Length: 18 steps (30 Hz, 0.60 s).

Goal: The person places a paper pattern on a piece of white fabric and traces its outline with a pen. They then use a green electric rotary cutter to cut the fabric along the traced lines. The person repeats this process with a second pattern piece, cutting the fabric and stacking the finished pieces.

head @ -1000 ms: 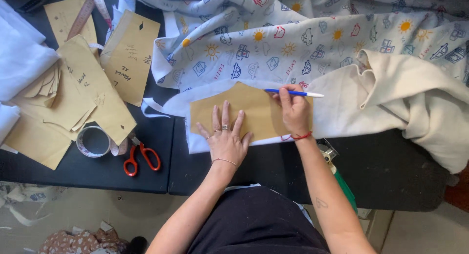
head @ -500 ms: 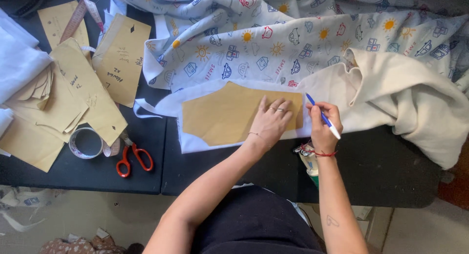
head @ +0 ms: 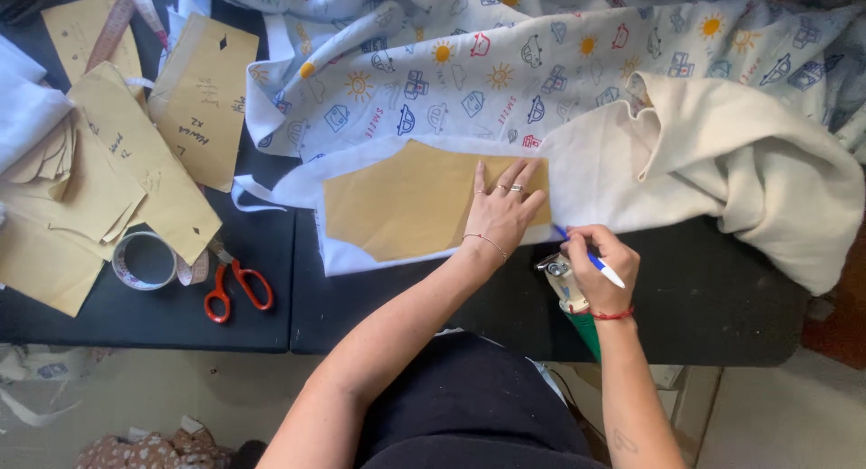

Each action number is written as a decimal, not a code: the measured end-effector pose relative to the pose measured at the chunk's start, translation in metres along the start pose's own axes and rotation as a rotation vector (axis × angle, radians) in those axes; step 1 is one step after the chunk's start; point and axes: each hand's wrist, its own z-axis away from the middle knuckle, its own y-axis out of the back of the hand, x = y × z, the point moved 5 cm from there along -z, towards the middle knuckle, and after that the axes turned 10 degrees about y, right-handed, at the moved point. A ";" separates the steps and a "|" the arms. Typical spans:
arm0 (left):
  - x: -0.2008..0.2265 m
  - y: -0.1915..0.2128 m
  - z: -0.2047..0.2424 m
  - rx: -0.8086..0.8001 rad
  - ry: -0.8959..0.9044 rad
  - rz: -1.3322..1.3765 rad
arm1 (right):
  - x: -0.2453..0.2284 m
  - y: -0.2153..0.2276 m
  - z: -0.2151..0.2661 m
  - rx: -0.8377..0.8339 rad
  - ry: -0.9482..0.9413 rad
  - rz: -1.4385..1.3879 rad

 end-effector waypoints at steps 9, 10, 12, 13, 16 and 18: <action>-0.107 0.051 0.067 0.269 0.028 0.060 | -0.050 -0.040 -0.021 -0.225 0.049 -0.498; -0.126 0.064 0.080 0.315 0.059 0.052 | -0.062 -0.051 -0.021 -0.312 0.070 -0.482; -0.152 0.080 0.098 0.300 0.109 0.077 | -0.084 -0.085 -0.016 -0.442 0.146 -0.495; -0.162 0.085 0.109 0.282 0.148 0.122 | -0.094 -0.101 -0.010 -0.562 0.213 -0.490; -0.161 0.101 0.120 0.285 0.207 0.130 | -0.110 -0.133 -0.003 -0.757 0.223 -0.522; -0.159 0.103 0.122 0.288 0.233 0.128 | -0.118 -0.140 -0.003 -0.789 0.297 -0.508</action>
